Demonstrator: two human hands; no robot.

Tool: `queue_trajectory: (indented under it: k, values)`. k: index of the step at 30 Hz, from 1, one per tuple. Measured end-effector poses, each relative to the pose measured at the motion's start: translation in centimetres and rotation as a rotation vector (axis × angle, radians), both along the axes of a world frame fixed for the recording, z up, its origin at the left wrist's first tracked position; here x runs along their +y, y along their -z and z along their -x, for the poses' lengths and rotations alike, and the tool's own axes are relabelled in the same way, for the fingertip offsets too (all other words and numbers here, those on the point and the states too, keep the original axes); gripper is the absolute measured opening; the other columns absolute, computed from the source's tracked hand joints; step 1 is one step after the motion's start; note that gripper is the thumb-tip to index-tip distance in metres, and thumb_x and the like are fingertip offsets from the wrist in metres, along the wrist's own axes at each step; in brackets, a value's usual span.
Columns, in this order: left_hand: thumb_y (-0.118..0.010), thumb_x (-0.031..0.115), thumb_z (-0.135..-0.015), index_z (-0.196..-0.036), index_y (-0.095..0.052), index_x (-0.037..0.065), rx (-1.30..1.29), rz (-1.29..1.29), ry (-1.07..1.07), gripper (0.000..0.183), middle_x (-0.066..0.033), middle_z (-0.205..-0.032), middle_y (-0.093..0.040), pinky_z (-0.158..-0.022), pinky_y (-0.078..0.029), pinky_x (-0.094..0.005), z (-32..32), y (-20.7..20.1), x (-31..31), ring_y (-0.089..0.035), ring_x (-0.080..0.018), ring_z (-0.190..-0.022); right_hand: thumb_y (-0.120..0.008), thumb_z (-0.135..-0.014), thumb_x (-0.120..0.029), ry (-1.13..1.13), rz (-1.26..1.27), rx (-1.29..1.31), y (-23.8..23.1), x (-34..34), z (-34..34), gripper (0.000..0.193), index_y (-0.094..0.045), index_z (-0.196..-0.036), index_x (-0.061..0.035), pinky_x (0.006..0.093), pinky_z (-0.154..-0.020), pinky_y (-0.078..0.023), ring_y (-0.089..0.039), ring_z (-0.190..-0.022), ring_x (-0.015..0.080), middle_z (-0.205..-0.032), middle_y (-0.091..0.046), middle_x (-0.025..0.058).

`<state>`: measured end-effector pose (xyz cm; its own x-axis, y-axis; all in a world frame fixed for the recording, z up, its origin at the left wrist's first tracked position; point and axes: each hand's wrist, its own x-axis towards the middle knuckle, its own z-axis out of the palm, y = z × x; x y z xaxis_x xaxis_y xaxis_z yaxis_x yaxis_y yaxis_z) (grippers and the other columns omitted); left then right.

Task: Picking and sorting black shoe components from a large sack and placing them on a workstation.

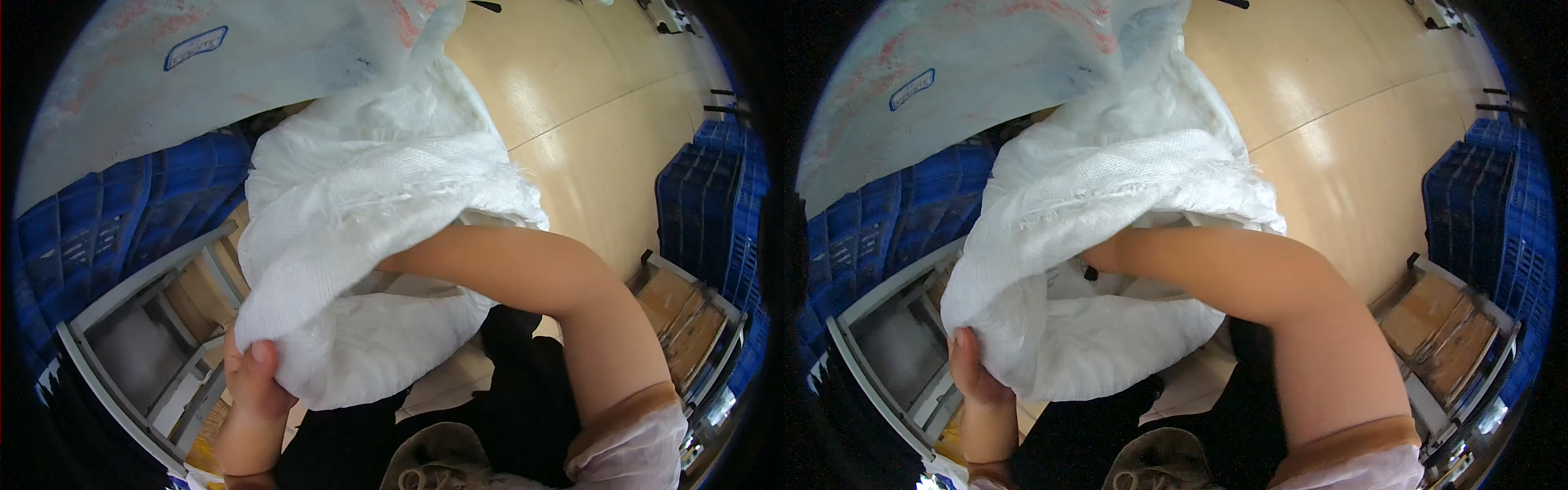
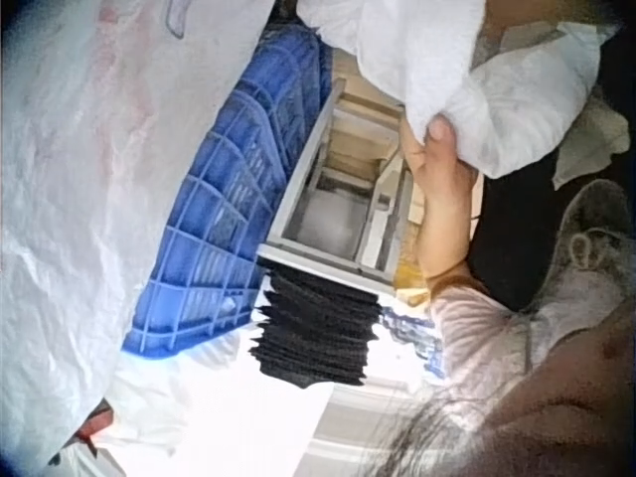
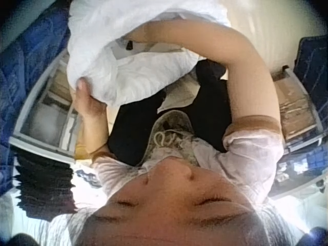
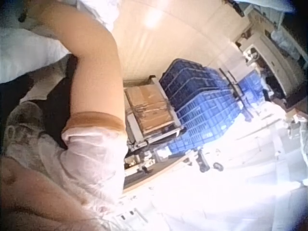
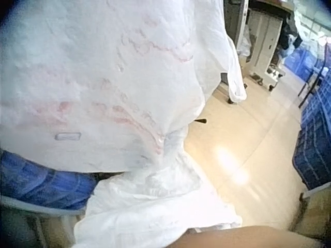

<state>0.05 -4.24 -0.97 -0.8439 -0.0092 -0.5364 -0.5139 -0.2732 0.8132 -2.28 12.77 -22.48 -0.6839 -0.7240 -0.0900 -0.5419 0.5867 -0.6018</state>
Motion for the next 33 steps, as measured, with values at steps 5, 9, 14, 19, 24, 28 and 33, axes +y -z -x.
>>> queue_trajectory:
  k: [5,9,14,19,24,28,33]
  values:
    - [-0.051,0.041,-0.086,-0.130,-0.038,0.000,0.022,-0.026,-0.101,0.062,-0.0163,-0.125,-0.049,-0.095,-0.040,-0.0382,0.4,0.8,-0.3,-0.051,-0.0271,-0.112,-0.054,-0.082,-0.019,-0.353,-0.166,0.050,1.2,-6.3,1.6,0.034,-0.060,-0.115,-0.0145,0.0477,-0.099,-0.032,-0.040,-0.120,0.0280,-0.123,-0.051,0.0071]
    - [-0.045,0.035,-0.090,-0.128,-0.040,0.000,0.047,-0.060,-0.199,0.052,-0.0166,-0.123,-0.050,-0.094,-0.041,-0.0371,1.7,0.7,0.7,-0.052,-0.0256,-0.111,-0.055,-0.081,-0.020,-0.602,-0.242,0.039,4.4,-6.1,-0.2,0.032,-0.062,-0.111,-0.0117,0.0474,-0.097,-0.030,-0.038,-0.119,0.0219,-0.120,-0.050,0.0037]
    - [-0.045,0.033,-0.091,-0.126,-0.043,-0.001,-0.011,-0.058,-0.288,0.049,-0.0159,-0.121,-0.052,-0.095,-0.041,-0.0363,1.9,-0.3,0.3,-0.053,-0.0249,-0.110,-0.056,-0.080,-0.021,-0.459,-0.344,0.098,6.5,-6.1,0.7,0.034,-0.062,-0.112,-0.0101,0.0461,-0.102,-0.028,-0.034,-0.125,0.0232,-0.127,-0.048,0.0036]
    - [-0.046,0.033,-0.091,-0.126,-0.044,0.000,-0.015,-0.159,-0.308,0.048,-0.0151,-0.122,-0.052,-0.097,-0.041,-0.0364,1.1,-0.4,-0.6,-0.052,-0.0251,-0.111,-0.056,-0.082,-0.022,-0.127,-0.252,0.176,7.3,-6.5,4.0,0.048,-0.050,-0.128,-0.0095,0.0472,-0.107,-0.021,-0.025,-0.133,0.0266,-0.141,-0.035,0.0074]
    - [-0.046,0.032,-0.091,-0.127,-0.043,0.000,0.020,-0.130,-0.209,0.049,-0.0154,-0.123,-0.052,-0.096,-0.041,-0.0364,1.5,-0.6,0.4,-0.052,-0.0250,-0.112,-0.056,-0.082,-0.023,-0.044,-0.266,0.131,7.5,-12.5,8.7,0.050,-0.047,-0.129,-0.0097,0.0476,-0.108,-0.021,-0.025,-0.134,0.0270,-0.142,-0.034,0.0078]
    - [-0.049,0.032,-0.086,-0.132,-0.036,-0.005,0.008,-0.087,-0.259,0.060,-0.0183,-0.128,-0.047,-0.100,-0.034,-0.0358,1.7,-0.6,0.5,-0.047,-0.0271,-0.118,-0.056,-0.082,-0.023,-0.011,-0.259,0.100,7.0,-11.7,8.2,0.052,-0.045,-0.131,-0.0098,0.0479,-0.108,-0.020,-0.025,-0.134,0.0273,-0.143,-0.033,0.0081]
    - [-0.050,0.030,-0.087,-0.132,-0.036,-0.006,0.001,-0.093,-0.243,0.059,-0.0183,-0.127,-0.048,-0.099,-0.036,-0.0351,1.8,-0.6,-0.2,-0.048,-0.0269,-0.117,-0.056,-0.083,-0.024,0.017,-0.265,0.042,5.9,1.9,1.1,0.054,-0.043,-0.133,-0.0100,0.0483,-0.108,-0.019,-0.024,-0.134,0.0277,-0.144,-0.031,0.0084]
